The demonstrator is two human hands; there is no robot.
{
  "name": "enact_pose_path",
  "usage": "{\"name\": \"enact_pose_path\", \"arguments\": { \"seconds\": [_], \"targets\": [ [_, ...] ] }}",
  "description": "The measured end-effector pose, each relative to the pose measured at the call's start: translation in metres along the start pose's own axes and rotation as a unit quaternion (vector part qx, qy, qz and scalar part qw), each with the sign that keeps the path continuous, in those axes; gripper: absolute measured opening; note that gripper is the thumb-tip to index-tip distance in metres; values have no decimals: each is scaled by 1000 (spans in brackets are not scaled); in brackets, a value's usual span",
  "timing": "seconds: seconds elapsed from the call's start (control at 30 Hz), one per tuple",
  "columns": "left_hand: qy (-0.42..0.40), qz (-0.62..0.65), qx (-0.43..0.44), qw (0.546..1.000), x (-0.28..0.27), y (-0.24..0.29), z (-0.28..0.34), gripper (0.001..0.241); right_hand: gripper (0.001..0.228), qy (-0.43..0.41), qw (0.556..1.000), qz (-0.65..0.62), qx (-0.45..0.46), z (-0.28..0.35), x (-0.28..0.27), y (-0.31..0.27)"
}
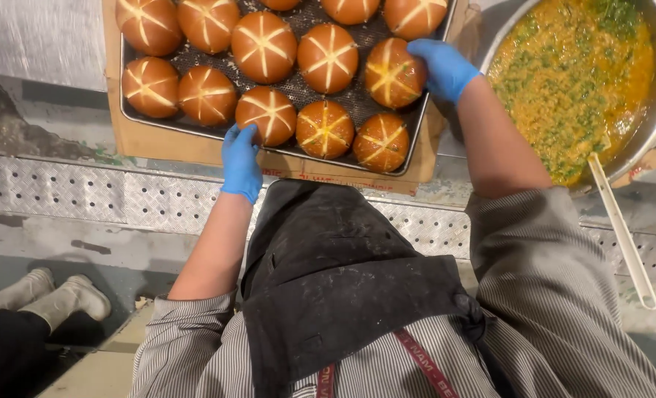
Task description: Dipping scored bread rolls into a bowl of herb-infused liquid and placing them onto a tray.
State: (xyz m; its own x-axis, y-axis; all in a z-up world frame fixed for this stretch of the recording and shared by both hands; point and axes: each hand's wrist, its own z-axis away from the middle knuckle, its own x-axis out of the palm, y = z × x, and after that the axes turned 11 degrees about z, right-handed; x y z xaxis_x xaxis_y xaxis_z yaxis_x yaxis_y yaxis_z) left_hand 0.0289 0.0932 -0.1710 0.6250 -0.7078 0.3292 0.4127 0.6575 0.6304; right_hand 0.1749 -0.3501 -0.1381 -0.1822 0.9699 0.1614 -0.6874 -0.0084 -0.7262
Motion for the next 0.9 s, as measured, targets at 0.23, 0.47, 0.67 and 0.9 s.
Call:
{"name": "enact_pose_path", "arguments": {
  "seconds": [0.23, 0.47, 0.67, 0.9],
  "targets": [
    [-122, 88, 50, 987, 24, 7, 27, 50, 30, 202, 900, 373, -98, 17, 13, -14],
    [-205, 138, 40, 968, 57, 50, 81, 64, 34, 271, 847, 366, -273, 105, 47, -34],
    [-363, 121, -143, 913, 158, 32, 164, 67, 61, 39, 963, -99, -249, 177, 115, -3],
    [-462, -368, 270, 761, 229, 32, 214, 66, 78, -73, 828, -465, -304, 247, 99, 8]
  ]
}}
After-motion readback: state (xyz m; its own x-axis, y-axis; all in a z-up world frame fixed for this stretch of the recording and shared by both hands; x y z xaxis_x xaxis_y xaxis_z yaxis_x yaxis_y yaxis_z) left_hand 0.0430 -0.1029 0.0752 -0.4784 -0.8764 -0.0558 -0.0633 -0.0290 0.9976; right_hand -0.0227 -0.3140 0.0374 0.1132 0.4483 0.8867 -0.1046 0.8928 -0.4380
